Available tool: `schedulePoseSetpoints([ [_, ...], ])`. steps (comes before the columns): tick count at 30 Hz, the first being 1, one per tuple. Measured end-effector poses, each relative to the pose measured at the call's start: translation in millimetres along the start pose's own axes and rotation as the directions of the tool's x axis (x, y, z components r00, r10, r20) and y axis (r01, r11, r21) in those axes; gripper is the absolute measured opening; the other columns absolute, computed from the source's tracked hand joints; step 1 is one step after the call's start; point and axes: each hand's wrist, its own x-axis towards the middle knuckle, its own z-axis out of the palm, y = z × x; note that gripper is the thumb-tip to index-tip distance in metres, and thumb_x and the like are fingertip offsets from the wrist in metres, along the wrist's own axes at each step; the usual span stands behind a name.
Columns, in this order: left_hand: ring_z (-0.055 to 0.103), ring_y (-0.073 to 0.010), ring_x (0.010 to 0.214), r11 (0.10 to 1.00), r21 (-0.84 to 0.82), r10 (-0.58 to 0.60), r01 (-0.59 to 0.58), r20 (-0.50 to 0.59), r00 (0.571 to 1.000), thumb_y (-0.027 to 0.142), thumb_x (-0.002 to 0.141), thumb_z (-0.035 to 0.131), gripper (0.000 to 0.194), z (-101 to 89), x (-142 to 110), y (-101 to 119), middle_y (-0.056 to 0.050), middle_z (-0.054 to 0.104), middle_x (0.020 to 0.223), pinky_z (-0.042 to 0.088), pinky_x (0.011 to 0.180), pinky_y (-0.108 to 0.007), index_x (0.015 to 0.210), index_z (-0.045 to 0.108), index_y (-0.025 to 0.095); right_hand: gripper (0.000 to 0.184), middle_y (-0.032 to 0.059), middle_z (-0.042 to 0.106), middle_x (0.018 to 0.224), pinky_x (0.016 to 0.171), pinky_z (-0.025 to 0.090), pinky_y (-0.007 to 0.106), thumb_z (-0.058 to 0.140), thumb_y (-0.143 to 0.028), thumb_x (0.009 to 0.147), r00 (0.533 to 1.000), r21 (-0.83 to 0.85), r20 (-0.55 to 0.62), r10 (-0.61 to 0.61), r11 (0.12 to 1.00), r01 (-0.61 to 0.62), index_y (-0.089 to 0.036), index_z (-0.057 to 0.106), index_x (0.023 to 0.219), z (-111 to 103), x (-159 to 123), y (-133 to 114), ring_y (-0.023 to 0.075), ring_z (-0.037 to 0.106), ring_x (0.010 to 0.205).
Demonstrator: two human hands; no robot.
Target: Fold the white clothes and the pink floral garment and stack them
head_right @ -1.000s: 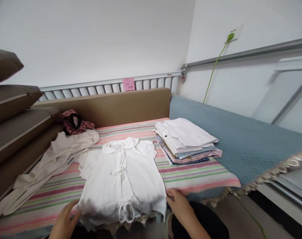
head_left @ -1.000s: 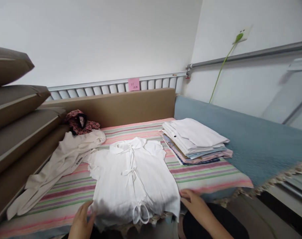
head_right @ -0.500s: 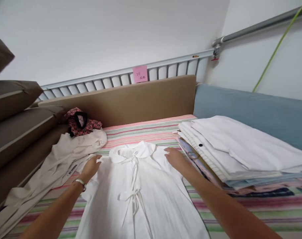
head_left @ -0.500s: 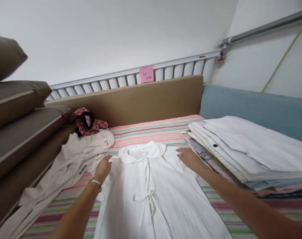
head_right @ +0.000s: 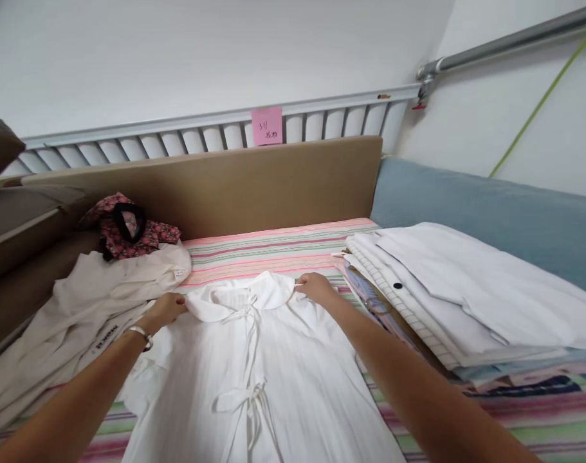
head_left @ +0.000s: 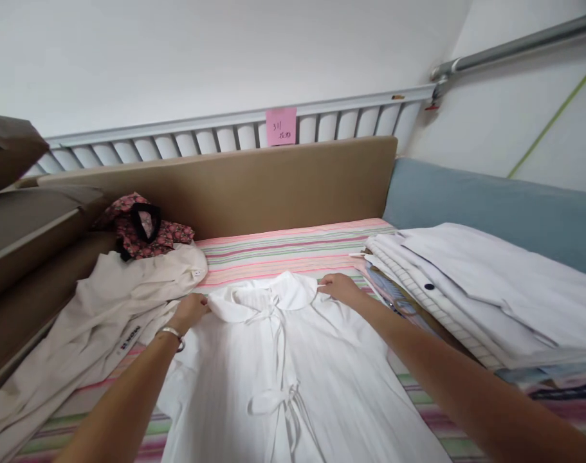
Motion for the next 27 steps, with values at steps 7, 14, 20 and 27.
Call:
schedulePoseSetpoints([
  [7,0.048,-0.0119,0.043,0.995,-0.043,0.084,-0.09,-0.131,0.988,0.033,0.071,0.05,0.017,-75.7,-70,18,0.005,0.046,0.044,0.03,0.044,-0.021,0.064,0.053,0.019,0.009,-0.0031,0.057,0.046,0.044,0.038,0.017,0.054,-0.023,0.075,0.996,0.156,-0.09,-0.008,0.987,0.022,-0.017,0.06,0.078,-76,-51,-44,0.0097,0.055,0.044],
  [14,0.057,-0.0146,0.056,0.978,-0.077,0.167,-0.196,-0.279,0.946,0.038,0.07,0.047,0.023,-115.9,-150,16,0.002,0.058,0.059,0.04,0.055,-0.023,0.074,0.058,0.018,0.017,0.0009,0.066,0.065,0.054,0.044,0.021,0.06,-0.028,0.069,0.987,0.208,-0.128,-0.095,0.971,0.121,-0.018,0.061,0.082,-126,-135,-55,0.0131,0.061,0.056],
  [20,0.059,-0.0173,0.063,0.963,-0.107,0.213,-0.249,-0.27,0.939,0.039,0.068,0.047,0.025,-111.0,-198,-12,0.0,0.064,0.062,0.043,0.062,-0.025,0.075,0.059,0.019,0.02,-0.0015,0.059,0.056,0.053,0.041,0.023,0.06,-0.037,0.067,0.981,0.113,0.101,-0.169,0.981,0.157,-0.017,0.063,0.062,-147,-211,-66,0.0142,0.056,0.056],
  [27,0.06,-0.0179,0.065,0.967,-0.127,0.175,-0.221,-0.301,0.937,0.042,0.064,0.049,0.027,-157.3,-203,-3,0.0,0.065,0.064,0.042,0.062,-0.024,0.075,0.06,0.02,0.026,-0.0007,0.06,0.059,0.053,0.045,0.021,0.068,-0.041,0.065,0.981,0.335,0.097,-0.17,0.933,0.129,-0.015,0.065,0.069,-182,-193,-97,0.0102,0.054,0.052],
])
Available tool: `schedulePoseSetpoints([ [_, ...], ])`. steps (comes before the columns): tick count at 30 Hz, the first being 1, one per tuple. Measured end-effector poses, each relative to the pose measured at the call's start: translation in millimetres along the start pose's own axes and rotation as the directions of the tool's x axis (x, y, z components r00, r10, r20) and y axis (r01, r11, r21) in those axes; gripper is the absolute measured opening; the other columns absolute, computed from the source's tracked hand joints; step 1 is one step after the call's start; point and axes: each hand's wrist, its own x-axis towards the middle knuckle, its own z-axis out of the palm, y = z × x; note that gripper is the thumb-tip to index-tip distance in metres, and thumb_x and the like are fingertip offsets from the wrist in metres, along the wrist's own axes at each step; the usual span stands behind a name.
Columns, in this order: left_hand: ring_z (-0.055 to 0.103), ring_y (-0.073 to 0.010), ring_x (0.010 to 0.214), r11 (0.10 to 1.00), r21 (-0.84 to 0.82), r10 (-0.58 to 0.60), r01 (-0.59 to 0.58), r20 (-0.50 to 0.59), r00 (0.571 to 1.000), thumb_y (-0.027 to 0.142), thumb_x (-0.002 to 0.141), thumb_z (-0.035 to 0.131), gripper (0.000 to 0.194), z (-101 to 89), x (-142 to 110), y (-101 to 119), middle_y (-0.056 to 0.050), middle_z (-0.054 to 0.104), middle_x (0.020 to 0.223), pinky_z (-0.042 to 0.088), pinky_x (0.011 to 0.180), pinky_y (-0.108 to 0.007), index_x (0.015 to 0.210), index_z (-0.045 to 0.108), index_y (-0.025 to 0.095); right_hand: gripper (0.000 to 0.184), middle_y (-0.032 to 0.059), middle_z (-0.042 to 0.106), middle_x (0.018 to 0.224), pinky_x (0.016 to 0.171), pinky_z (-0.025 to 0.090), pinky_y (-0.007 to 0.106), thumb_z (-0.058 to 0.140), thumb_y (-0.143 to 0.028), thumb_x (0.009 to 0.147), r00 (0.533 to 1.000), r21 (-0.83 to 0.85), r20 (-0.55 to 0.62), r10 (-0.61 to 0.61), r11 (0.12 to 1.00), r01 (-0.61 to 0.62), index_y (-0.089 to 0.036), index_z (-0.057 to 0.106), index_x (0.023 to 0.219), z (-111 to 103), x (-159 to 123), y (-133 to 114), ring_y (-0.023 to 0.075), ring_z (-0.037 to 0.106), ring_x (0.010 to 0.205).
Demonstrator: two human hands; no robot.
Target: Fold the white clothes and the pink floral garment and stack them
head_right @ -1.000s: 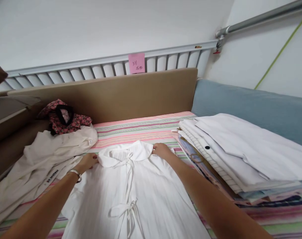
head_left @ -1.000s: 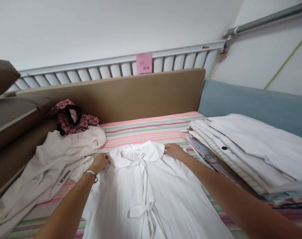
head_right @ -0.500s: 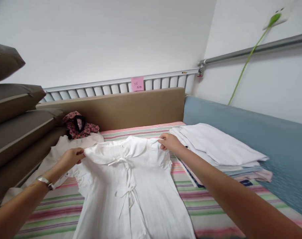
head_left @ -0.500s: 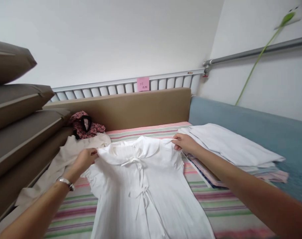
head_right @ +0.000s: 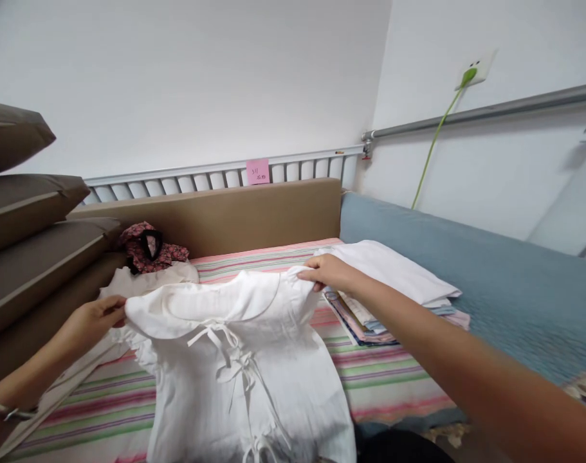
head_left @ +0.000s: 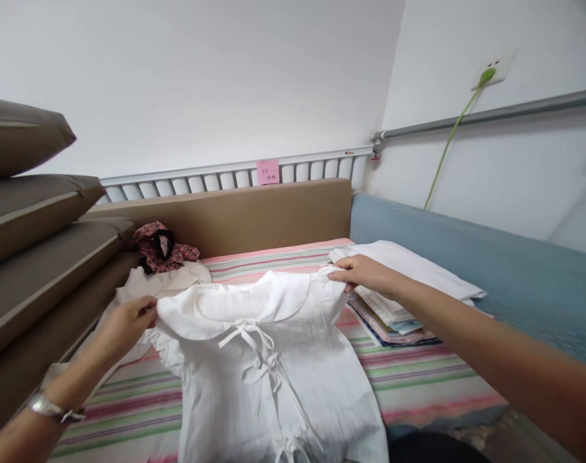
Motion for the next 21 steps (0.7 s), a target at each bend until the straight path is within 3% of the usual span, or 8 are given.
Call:
schedulePoseSetpoints([
  [6,0.056,-0.0148,0.06,0.972,0.224,0.094,-0.069,-0.103,0.99,0.035,0.068,0.047,0.025,-32.9,65,41,0.0,0.063,0.061,0.039,0.058,-0.022,0.076,0.062,0.017,0.014,-0.0014,0.058,0.053,0.044,0.044,0.018,0.072,-0.025,0.067,0.974,-0.075,-0.224,-0.042,0.997,0.026,-0.014,0.064,0.067,-23,81,-49,0.0081,0.053,0.043],
  [9,0.054,-0.0129,0.061,0.955,0.287,0.145,-0.074,-0.234,0.961,0.032,0.071,0.046,0.029,-70.7,98,74,-0.001,0.062,0.064,0.036,0.058,-0.022,0.085,0.063,0.012,0.013,-0.001,0.058,0.054,0.045,0.046,0.018,0.072,-0.023,0.069,0.919,-0.045,-0.374,-0.124,0.992,0.115,-0.014,0.064,0.069,-45,109,-93,0.0079,0.053,0.042],
  [12,0.05,-0.0117,0.063,0.952,0.299,0.172,-0.055,-0.38,0.909,0.03,0.073,0.043,0.035,-118.2,115,110,-0.002,0.061,0.068,0.036,0.06,-0.022,0.094,0.063,0.009,0.011,-0.0009,0.058,0.053,0.051,0.05,0.022,0.07,-0.022,0.071,0.825,-0.074,-0.524,-0.212,0.976,0.203,-0.013,0.063,0.071,-70,121,-140,0.0103,0.057,0.047],
  [14,0.048,-0.0107,0.066,0.939,0.338,0.244,-0.069,-0.51,0.825,0.03,0.075,0.041,0.038,-148.2,115,134,-0.004,0.062,0.072,0.036,0.065,-0.022,0.094,0.064,0.007,0.011,-0.001,0.057,0.054,0.058,0.051,0.025,0.068,-0.023,0.073,0.732,-0.153,-0.613,-0.298,0.953,0.26,-0.013,0.063,0.071,-85,122,-167,0.0126,0.06,0.052],
  [18,0.051,-0.0088,0.087,0.89,0.445,0.41,-0.092,-0.697,0.589,0.032,0.08,0.03,0.049,-188.7,94,174,-0.001,0.058,0.08,0.033,0.082,-0.026,0.093,0.063,-0.002,0.02,0.0001,0.057,0.067,0.072,0.049,0.031,0.058,-0.027,0.081,0.51,-0.288,-0.699,-0.501,0.85,0.441,-0.007,0.063,0.081,-105,109,-203,0.0159,0.064,0.07],
  [21,0.051,-0.012,0.099,0.886,0.458,0.429,-0.074,-0.748,0.507,0.035,0.082,0.025,0.053,-191.6,59,177,0.003,0.054,0.085,0.029,0.087,-0.029,0.099,0.059,-0.002,0.031,0.0015,0.057,0.075,0.076,0.045,0.035,0.048,-0.031,0.086,0.409,-0.376,-0.682,-0.606,0.77,0.515,-0.003,0.061,0.087,-104,78,-203,0.0172,0.062,0.082],
])
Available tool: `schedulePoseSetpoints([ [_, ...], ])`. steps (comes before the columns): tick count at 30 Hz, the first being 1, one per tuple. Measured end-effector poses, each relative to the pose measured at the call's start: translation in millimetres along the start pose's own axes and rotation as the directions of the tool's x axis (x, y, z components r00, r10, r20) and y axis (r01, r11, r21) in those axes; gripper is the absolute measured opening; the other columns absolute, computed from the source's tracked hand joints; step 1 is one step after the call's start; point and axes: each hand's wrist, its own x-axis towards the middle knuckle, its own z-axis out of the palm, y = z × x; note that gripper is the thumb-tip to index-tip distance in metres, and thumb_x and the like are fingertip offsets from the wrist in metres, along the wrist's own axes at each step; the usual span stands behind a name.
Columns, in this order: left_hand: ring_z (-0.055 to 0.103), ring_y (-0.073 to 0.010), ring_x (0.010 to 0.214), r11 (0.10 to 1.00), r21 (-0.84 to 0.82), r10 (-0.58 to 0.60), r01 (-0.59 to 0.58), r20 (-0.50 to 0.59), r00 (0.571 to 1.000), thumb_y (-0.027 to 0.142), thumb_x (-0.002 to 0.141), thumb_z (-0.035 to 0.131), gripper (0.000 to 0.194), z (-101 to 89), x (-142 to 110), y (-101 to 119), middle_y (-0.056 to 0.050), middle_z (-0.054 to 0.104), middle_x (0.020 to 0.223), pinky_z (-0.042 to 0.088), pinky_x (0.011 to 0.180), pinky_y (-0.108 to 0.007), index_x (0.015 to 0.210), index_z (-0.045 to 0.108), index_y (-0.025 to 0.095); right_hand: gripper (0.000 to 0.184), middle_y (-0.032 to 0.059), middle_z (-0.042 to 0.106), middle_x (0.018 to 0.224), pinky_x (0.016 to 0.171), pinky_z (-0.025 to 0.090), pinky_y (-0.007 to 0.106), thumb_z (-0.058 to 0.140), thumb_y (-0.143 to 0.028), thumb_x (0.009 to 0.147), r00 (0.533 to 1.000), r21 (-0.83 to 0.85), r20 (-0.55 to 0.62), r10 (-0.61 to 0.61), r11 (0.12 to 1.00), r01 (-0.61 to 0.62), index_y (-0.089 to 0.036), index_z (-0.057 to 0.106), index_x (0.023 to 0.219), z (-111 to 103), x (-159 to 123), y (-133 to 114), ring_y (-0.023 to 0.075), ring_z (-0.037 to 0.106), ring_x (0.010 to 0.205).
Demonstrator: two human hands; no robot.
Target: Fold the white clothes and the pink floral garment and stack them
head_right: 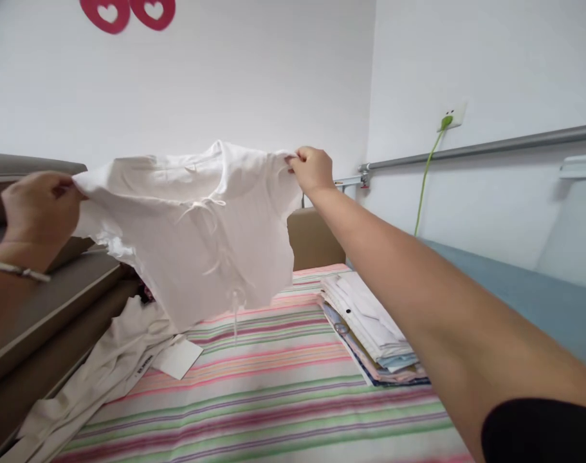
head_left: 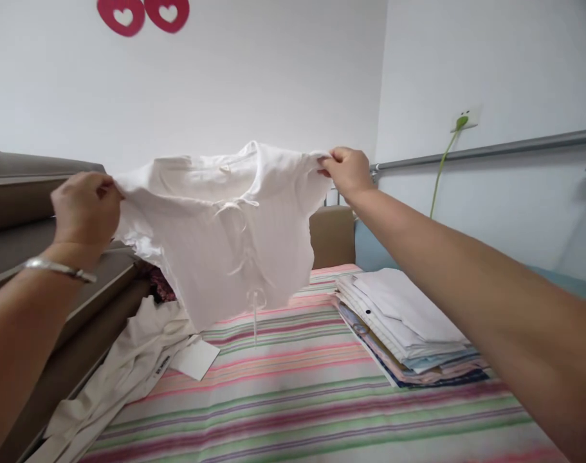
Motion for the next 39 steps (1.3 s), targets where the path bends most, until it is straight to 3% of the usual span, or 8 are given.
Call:
schedulePoseSetpoints([
  [3,0.052,-0.014,0.1,0.999,-0.022,0.035,-0.035,0.029,0.999,0.036,0.083,0.032,0.042,-19.1,-63,-15,0.003,0.057,0.092,0.035,0.088,-0.026,0.099,0.06,0.01,0.027,0.0027,0.061,0.078,0.08,0.043,0.034,0.05,-0.032,0.084,0.997,-0.129,0.062,-0.047,0.99,0.055,-0.009,0.064,0.081,-31,-60,-5,0.0183,0.058,0.086],
  [8,0.059,-0.02,0.093,0.949,-0.313,0.124,-0.039,0.258,0.958,0.042,0.081,0.042,0.026,-5.4,-252,-61,-0.001,0.064,0.095,0.044,0.09,-0.033,0.091,0.06,0.025,0.022,0.0053,0.065,0.096,0.087,0.043,0.033,0.045,-0.026,0.083,0.914,-0.141,0.402,0.045,0.99,0.013,-0.021,0.066,0.09,-67,-231,34,0.0201,0.057,0.095],
  [12,0.063,-0.0242,0.094,0.904,-0.389,0.057,0.178,0.523,0.851,0.048,0.078,0.048,0.031,21.5,-408,-77,-0.006,0.069,0.095,0.049,0.09,-0.037,0.087,0.065,0.024,0.024,0.006,0.066,0.093,0.087,0.045,0.037,0.045,-0.021,0.077,0.794,-0.089,0.576,0.194,0.98,-0.175,-0.023,0.068,0.086,-64,-365,84,0.0214,0.059,0.093],
  [16,0.066,-0.025,0.091,0.876,-0.366,0.029,0.314,0.69,0.723,0.051,0.077,0.046,0.034,34.2,-507,-80,-0.006,0.071,0.091,0.054,0.085,-0.038,0.082,0.069,0.025,0.026,0.0073,0.066,0.091,0.087,0.046,0.038,0.044,-0.018,0.073,0.699,-0.147,0.619,0.358,0.927,-0.345,-0.023,0.068,0.081,-61,-450,111,0.0218,0.06,0.092],
  [20,0.067,-0.0268,0.088,0.856,-0.343,-0.01,0.386,0.736,0.677,0.052,0.074,0.048,0.032,27.2,-531,-86,-0.005,0.072,0.086,0.056,0.082,-0.039,0.078,0.07,0.029,0.025,0.0074,0.064,0.092,0.086,0.047,0.037,0.044,-0.02,0.075,0.657,-0.174,0.639,0.4,0.907,-0.384,-0.024,0.068,0.082,-75,-473,109,0.0216,0.059,0.092],
  [27,0.064,-0.0259,0.093,0.861,-0.311,-0.06,0.403,0.725,0.686,0.045,0.076,0.047,0.028,5.8,-505,-73,-0.006,0.07,0.089,0.051,0.087,-0.038,0.083,0.067,0.027,0.025,0.0078,0.063,0.098,0.087,0.045,0.034,0.043,-0.022,0.079,0.668,-0.174,0.649,0.363,0.926,-0.334,-0.023,0.068,0.086,-92,-462,100,0.0212,0.058,0.095],
  [33,0.067,-0.0247,0.077,0.919,-0.122,-0.034,0.375,0.923,0.383,0.037,0.072,0.042,0.026,-5.9,-513,-77,-0.005,0.071,0.073,0.052,0.073,-0.033,0.064,0.064,0.027,0.022,0.0044,0.067,0.079,0.073,0.045,0.03,0.045,-0.017,0.07,0.498,-0.31,0.753,0.431,0.899,-0.309,-0.022,0.067,0.068,-103,-472,111,0.0196,0.061,0.078],
  [39,0.066,-0.0267,0.09,0.944,-0.037,-0.174,0.326,0.786,0.593,0.04,0.078,0.039,0.034,-9.9,-494,-91,-0.01,0.07,0.093,0.051,0.083,-0.039,0.091,0.064,0.021,0.022,0.0038,0.068,0.073,0.063,0.046,0.03,0.048,-0.037,0.072,0.428,-0.416,0.442,0.788,0.603,-0.681,-0.021,0.063,0.073,-116,-460,134,0.0202,0.063,0.069],
])
